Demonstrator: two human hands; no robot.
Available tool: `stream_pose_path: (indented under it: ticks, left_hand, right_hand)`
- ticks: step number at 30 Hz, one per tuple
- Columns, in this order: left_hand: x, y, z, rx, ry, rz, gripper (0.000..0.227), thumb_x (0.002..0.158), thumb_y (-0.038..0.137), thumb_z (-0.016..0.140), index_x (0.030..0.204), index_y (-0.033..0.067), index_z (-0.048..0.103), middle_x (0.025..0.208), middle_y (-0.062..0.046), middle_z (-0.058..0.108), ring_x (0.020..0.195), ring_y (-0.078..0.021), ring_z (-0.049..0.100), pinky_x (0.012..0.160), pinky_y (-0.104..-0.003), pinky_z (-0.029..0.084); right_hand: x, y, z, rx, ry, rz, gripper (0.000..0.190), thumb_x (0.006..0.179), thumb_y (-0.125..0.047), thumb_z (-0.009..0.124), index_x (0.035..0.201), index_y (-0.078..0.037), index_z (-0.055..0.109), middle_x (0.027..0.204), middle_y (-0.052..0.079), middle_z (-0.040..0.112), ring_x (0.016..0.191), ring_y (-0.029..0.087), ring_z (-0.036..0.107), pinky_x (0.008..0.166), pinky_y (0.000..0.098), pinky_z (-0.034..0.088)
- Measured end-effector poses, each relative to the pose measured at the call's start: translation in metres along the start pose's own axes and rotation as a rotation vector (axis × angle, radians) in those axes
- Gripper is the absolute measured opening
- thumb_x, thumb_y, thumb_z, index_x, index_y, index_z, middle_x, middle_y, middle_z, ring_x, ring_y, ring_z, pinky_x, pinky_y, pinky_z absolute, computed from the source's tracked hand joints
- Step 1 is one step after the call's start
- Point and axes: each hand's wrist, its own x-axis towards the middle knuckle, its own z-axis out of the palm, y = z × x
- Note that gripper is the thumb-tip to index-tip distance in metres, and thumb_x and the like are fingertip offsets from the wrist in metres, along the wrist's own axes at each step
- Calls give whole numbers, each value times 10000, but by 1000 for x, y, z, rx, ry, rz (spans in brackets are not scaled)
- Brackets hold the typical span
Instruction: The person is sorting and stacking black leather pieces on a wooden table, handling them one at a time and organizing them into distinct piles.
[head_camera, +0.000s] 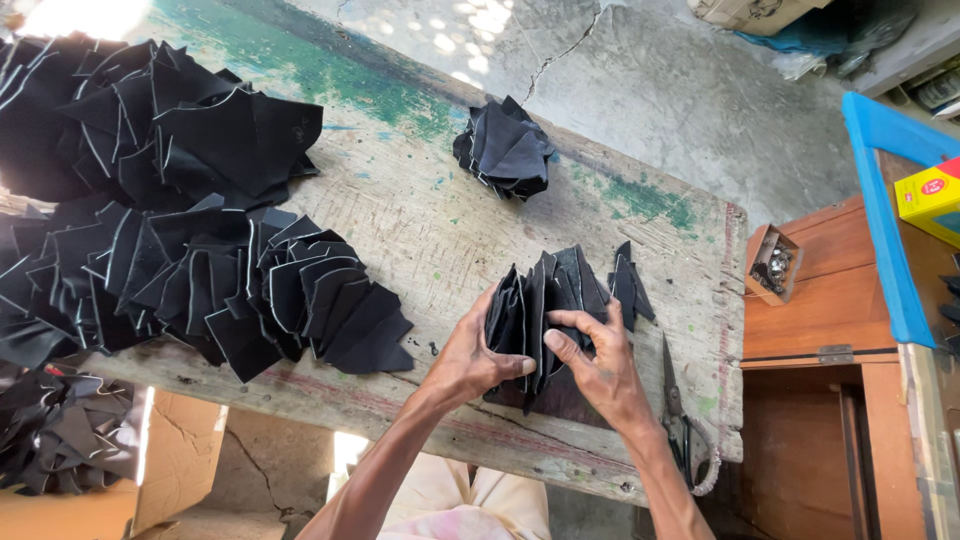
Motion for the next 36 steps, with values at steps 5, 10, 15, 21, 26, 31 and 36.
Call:
stream_pose_path:
  ticks: [5, 10, 15, 21, 26, 31, 36]
  left_hand:
    - [-2, 0, 0, -25, 9, -22, 990, 661, -25, 736, 1563, 35, 333, 1403, -120, 585, 1253, -208, 569, 1045, -301, 455]
    - [-1, 0, 2, 13, 31, -65, 1011, 653, -23, 716, 1575, 42, 307, 1420, -118, 553, 1170, -215, 570, 975, -303, 465]
    - [-4, -4, 5, 70, 26, 36, 1011, 649, -7, 757, 1556, 24, 311, 1413, -121, 561, 1278, -187, 537, 1090, -289, 411]
    - [-11, -9, -4, -263, -6, -88, 924, 639, 9, 736, 1508, 16, 424, 1293, -115, 596, 1159, -219, 586, 1005, -343, 491]
    - [-16, -15, -11, -391, -100, -48, 861, 706, 95, 793, 1487, 28, 435, 1269, -83, 592, 1164, -179, 581, 999, -305, 494]
    - [-11, -25, -15, -655, -75, -123, 678, 877, 251, 753, 1459, 34, 483, 1220, -82, 615, 1118, -184, 604, 931, -352, 536]
    - [-9, -32, -17, -755, -13, -183, 559, 920, 212, 675, 1433, 60, 513, 1219, -49, 655, 1106, -159, 629, 923, -342, 544]
  right_hand:
    - [-1, -2, -9, 55, -63, -111, 384, 971, -356, 626, 1233, -93, 726, 1281, 178, 755, 1558, 434, 182, 1235, 571, 45]
    - [-6, -16, 1, 93, 133, -116, 368, 917, -197, 577, 1274, -114, 599, 1204, 128, 556, 1247, 309, 533, 1132, 480, 368]
    - [-11, -24, 18, 21, 212, 5, 296, 909, -224, 677, 1173, -118, 594, 1157, 147, 528, 1210, 289, 529, 1089, 448, 392]
    - [-16, -18, 23, -96, 299, -193, 207, 974, -135, 633, 1181, -127, 644, 1251, 165, 552, 1251, 382, 501, 1112, 494, 391]
    - [-18, -14, 24, -123, 243, -170, 322, 831, -194, 851, 1119, -115, 731, 1395, 303, 409, 1363, 492, 377, 1098, 513, 330]
    - [-19, -12, 29, -123, 245, -143, 175, 940, -113, 633, 1101, -133, 698, 1193, 104, 659, 1445, 427, 439, 1250, 506, 284]
    - [-19, -13, 22, -46, 81, -18, 290, 925, -311, 707, 1169, -169, 773, 1148, 344, 475, 1275, 458, 430, 1338, 512, 189]
